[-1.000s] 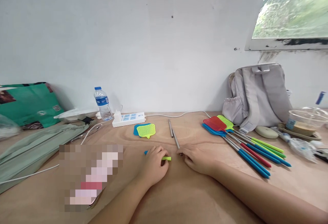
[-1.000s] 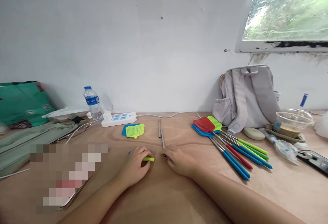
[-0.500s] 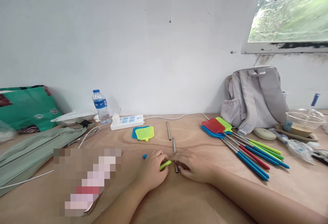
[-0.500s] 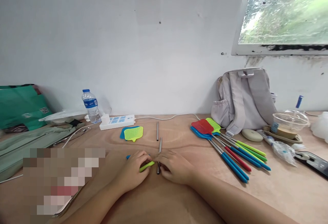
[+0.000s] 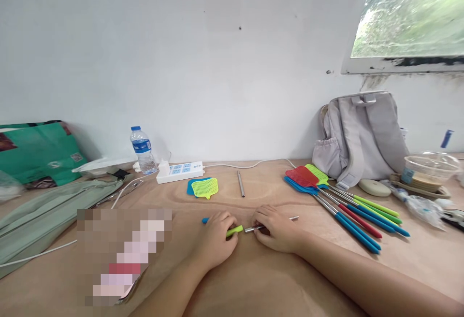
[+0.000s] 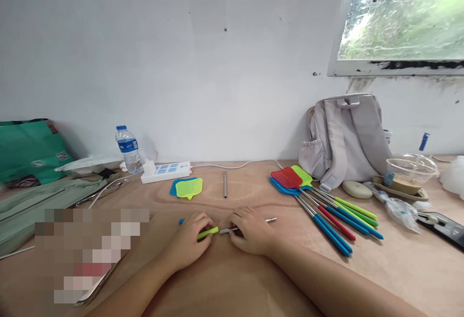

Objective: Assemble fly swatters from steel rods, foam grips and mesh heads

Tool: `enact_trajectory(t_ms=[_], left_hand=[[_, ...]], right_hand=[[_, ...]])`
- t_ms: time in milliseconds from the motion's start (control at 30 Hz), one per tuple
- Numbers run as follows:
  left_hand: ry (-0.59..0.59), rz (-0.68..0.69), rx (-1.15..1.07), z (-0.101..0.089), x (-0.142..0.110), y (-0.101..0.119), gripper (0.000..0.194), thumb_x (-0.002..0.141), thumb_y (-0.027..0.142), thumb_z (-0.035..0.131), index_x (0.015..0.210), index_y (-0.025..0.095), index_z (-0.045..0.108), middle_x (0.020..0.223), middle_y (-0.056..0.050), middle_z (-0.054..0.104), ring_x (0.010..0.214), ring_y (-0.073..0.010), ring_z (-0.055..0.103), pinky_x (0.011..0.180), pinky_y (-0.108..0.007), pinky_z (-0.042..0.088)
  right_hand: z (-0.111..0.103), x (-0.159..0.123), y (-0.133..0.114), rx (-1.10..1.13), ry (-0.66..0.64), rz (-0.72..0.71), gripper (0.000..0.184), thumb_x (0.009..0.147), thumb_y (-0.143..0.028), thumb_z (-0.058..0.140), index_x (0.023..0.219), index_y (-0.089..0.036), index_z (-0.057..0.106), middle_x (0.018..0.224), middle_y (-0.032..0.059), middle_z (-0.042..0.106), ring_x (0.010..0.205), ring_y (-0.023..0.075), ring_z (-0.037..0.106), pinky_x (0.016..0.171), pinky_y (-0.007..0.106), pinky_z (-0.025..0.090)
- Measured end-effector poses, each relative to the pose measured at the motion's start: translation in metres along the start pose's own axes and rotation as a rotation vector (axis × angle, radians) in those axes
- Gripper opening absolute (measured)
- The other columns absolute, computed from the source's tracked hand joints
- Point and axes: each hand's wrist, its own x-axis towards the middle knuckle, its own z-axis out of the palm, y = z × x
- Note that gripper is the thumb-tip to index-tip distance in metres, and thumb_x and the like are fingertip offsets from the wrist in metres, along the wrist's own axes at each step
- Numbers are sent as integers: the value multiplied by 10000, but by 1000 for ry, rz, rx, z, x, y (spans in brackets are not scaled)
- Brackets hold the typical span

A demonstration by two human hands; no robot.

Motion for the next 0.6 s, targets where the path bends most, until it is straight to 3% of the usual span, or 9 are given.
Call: enact_trajectory(t_ms=[167, 333, 600], left_hand=[[-20, 32, -34, 0, 0, -1, 137, 718, 111, 478, 747, 208, 571, 814, -21, 558, 813, -188, 514, 685, -276, 389], [-74, 88, -140, -2, -1, -2, 164, 827, 220, 446, 814, 207, 610, 846, -25, 561, 788, -162, 537, 687, -253, 410], [26, 100, -194, -13, -1, -2, 290, 899, 332, 379, 1039, 266, 624, 917, -12, 602, 821, -145, 571, 729, -231, 435]], right_hand=[[1, -1, 3, 7, 4, 22, 73, 766, -141, 495, 819, -170, 536, 842, 54, 578, 793, 178, 510, 731, 302, 402], [0, -2, 4, 73, -45, 4, 107, 845, -180, 452, 894, -173, 547, 890, 59, 587, 828, 173, 535, 751, 299, 428], [-4, -4, 7, -15, -41, 61, 218, 921, -266, 363, 1018, -198, 546, 1001, 67, 588, 883, 169, 563, 753, 294, 445]])
